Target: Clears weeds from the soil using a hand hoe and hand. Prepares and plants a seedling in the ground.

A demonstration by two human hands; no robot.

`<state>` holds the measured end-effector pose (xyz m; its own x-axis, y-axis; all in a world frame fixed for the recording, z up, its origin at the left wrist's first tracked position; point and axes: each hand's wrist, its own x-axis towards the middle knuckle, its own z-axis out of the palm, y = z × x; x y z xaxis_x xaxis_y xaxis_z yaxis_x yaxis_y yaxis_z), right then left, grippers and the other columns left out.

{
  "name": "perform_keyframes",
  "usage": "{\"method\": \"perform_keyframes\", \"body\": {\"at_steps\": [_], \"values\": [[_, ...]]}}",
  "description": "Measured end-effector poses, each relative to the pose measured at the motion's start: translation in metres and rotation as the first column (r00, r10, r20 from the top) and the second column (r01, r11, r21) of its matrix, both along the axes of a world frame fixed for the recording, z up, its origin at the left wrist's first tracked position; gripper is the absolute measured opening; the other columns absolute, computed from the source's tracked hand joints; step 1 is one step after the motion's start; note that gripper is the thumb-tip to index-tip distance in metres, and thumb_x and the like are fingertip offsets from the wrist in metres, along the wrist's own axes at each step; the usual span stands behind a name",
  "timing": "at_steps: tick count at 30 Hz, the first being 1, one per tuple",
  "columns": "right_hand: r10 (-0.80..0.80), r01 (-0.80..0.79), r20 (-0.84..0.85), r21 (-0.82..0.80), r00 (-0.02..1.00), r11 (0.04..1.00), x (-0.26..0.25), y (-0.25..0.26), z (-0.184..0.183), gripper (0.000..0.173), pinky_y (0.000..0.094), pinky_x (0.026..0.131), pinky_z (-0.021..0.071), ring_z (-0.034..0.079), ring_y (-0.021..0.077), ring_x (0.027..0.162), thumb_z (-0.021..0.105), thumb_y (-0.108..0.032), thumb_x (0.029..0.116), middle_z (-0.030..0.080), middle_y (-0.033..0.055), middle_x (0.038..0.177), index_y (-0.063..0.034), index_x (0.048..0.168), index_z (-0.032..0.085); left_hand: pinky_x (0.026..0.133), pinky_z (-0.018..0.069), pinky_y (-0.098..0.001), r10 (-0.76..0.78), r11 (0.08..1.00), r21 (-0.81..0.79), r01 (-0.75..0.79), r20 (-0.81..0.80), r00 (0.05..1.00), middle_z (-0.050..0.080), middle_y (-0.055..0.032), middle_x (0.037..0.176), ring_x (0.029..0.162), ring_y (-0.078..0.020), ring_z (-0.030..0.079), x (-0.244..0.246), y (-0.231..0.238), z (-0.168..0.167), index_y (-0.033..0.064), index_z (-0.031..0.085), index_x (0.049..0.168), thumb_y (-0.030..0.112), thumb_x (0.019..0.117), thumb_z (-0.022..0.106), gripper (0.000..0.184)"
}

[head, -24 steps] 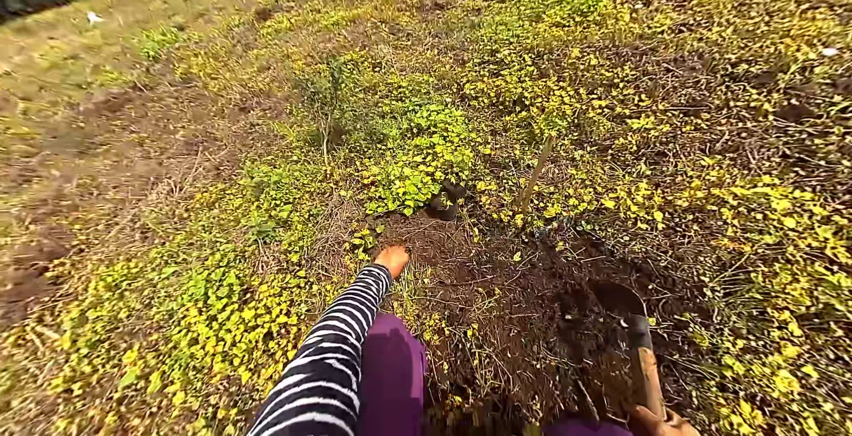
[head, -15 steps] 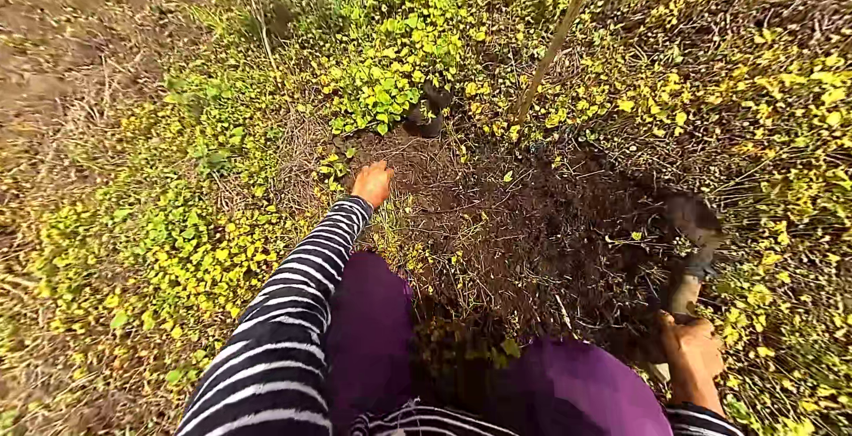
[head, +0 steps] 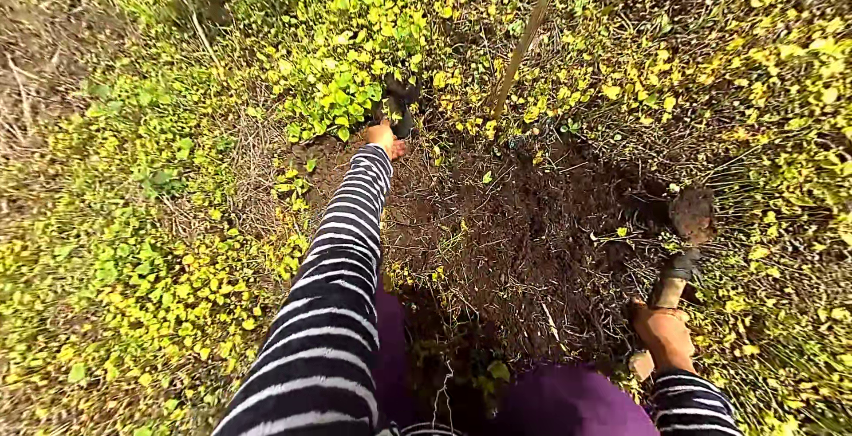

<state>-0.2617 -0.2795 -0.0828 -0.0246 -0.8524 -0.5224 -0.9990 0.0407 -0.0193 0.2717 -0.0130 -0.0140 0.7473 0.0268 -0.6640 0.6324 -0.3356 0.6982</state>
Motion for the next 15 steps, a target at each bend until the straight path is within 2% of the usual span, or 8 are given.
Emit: {"method": "perform_keyframes", "body": {"at_steps": [2, 4, 5, 7, 9, 11, 15], "values": [[-0.015, 0.015, 0.0, -0.007, 1.0, 1.0, 0.0, -0.002, -0.002, 0.079, 0.0641, 0.103, 0.0474, 0.059, 0.0482, 0.127, 0.055, -0.05, 0.1035, 0.055, 0.0334, 0.141, 0.0081, 0.152, 0.032, 0.077, 0.0525, -0.0379, -0.054, 0.992, 0.115, 0.05, 0.028, 0.998, 0.065, -0.0173, 0.114, 0.087, -0.0216, 0.062, 0.003, -0.01, -0.01, -0.0022, 0.055, 0.133, 0.024, 0.1104, 0.03, 0.043], [-0.025, 0.025, 0.022, -0.003, 0.999, 1.0, -0.001, 0.0, 0.0, 0.08, 0.0647, 0.103, 0.0474, 0.059, 0.0486, 0.127, 0.056, -0.049, 0.1028, 0.053, 0.0334, 0.143, 0.0077, 0.153, 0.031, 0.089, 0.0545, -0.0497, -0.196, 0.945, 0.283, 0.162, 0.095, 0.976, 0.063, -0.0262, 0.123, 0.103, -0.0333, 0.065, -0.002, -0.009, -0.014, -0.0087, 0.058, 0.129, 0.012, 0.1058, 0.045, 0.034], [-0.025, 0.024, 0.038, 0.007, 0.999, 1.0, 0.002, 0.002, 0.007, 0.08, 0.0652, 0.103, 0.0473, 0.059, 0.0489, 0.127, 0.056, -0.048, 0.1027, 0.053, 0.0336, 0.143, 0.0076, 0.154, 0.03, 0.092, 0.0544, -0.0528, -0.255, 0.919, 0.335, 0.206, 0.108, 0.961, 0.062, -0.0295, 0.125, 0.108, -0.0371, 0.065, -0.005, -0.006, -0.012, -0.0109, 0.057, 0.13, 0.012, 0.1054, 0.048, 0.034], [-0.023, 0.021, 0.069, 0.027, 0.997, 0.999, 0.006, 0.008, 0.02, 0.079, 0.0656, 0.103, 0.0467, 0.058, 0.0497, 0.127, 0.054, -0.047, 0.1034, 0.052, 0.0343, 0.144, 0.008, 0.154, 0.03, 0.09, 0.0561, -0.0508, -0.301, 0.899, 0.365, 0.241, 0.118, 0.946, 0.061, -0.029, 0.125, 0.106, -0.036, 0.066, -0.011, 0.002, -0.008, -0.0099, 0.053, 0.133, 0.015, 0.107, 0.046, 0.037], [0.0, -0.002, 0.083, 0.027, 0.997, 1.0, 0.002, 0.01, 0.018, 0.08, 0.065, 0.103, 0.0474, 0.059, 0.0489, 0.127, 0.052, -0.05, 0.1034, 0.052, 0.0336, 0.144, 0.0075, 0.154, 0.03, 0.093, 0.0545, -0.0522, -0.332, 0.901, 0.349, 0.257, 0.176, 0.927, 0.063, -0.0306, 0.124, 0.108, -0.0378, 0.067, -0.014, 0.012, -0.004, -0.0105, 0.056, 0.13, 0.021, 0.109, 0.045, 0.04], [0.014, -0.018, 0.108, 0.037, 0.994, 0.999, -0.001, 0.009, 0.015, 0.081, 0.0643, 0.104, 0.0469, 0.057, 0.0485, 0.129, 0.051, -0.051, 0.103, 0.05, 0.0332, 0.146, 0.0073, 0.155, 0.029, 0.097, 0.0553, -0.0474, -0.37, 0.904, 0.304, 0.301, 0.203, 0.907, 0.063, -0.0293, 0.127, 0.111, -0.0343, 0.068, -0.02, 0.02, 0.019, -0.01, 0.055, 0.133, 0.028, 0.1125, 0.039, 0.046], [0.074, -0.084, 0.113, 0.086, 0.991, 0.993, -0.006, 0.005, 0.019, 0.081, 0.065, 0.108, 0.0429, 0.051, 0.0499, 0.135, 0.053, -0.05, 0.1027, 0.046, 0.035, 0.15, 0.008, 0.155, 0.031, 0.09, 0.0589, -0.0393, -0.529, 0.828, 0.316, 0.464, 0.166, 0.832, 0.064, -0.025, 0.122, 0.1, -0.0257, 0.071, -0.073, 0.037, 0.085, -0.01, 0.053, 0.135, 0.026, 0.1132, 0.037, 0.045]]}}
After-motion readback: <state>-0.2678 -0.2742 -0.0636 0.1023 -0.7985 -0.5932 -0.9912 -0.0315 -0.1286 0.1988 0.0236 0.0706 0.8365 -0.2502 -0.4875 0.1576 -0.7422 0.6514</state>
